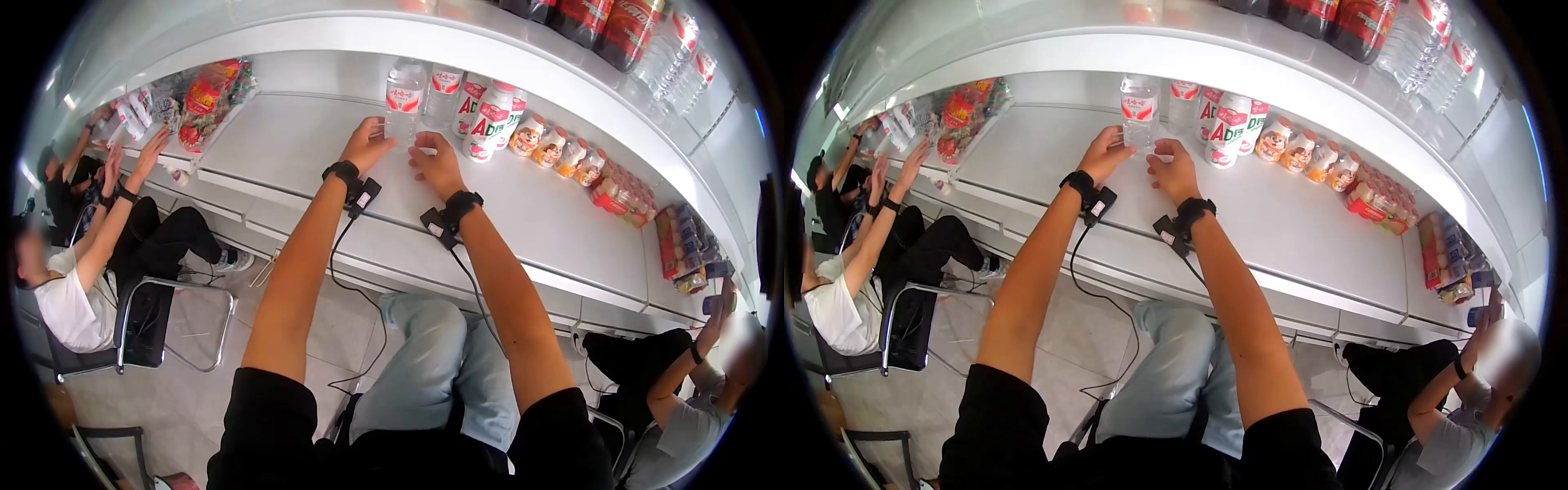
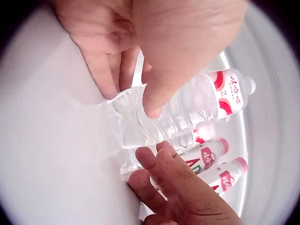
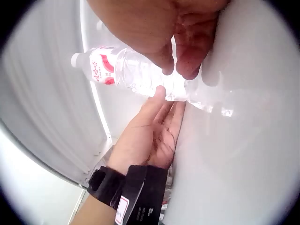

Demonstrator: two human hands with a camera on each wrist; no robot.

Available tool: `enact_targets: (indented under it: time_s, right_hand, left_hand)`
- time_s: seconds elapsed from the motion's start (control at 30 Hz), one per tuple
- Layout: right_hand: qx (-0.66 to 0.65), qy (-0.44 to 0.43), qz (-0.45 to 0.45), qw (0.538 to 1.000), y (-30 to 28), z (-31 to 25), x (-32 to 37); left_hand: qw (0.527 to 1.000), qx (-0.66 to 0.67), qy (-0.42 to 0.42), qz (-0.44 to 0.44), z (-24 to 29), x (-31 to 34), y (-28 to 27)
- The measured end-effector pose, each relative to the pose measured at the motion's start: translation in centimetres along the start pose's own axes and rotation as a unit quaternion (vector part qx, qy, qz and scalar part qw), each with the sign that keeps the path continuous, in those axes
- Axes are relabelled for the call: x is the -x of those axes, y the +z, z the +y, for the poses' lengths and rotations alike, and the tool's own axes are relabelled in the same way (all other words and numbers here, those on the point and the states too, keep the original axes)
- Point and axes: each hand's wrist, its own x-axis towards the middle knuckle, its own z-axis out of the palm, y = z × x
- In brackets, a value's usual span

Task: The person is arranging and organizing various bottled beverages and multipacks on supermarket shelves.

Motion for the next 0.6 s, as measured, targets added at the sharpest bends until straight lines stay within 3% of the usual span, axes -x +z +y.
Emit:
enact_targets:
  time_s: [0.23, 0.6]
  right_hand:
    - [-0.013, 0.035, -0.042, 0.998, -1.0, 0.2, -2.9]
    - [0.002, 0.033, -0.038, 0.999, -0.8, 0.4, -4.9]
  left_hand:
    - [0.992, -0.055, 0.065, 0.093, -3.6, -6.3, 1.2]
    - [0.967, -0.174, 0.011, 0.186, -2.5, -8.4, 3.6]
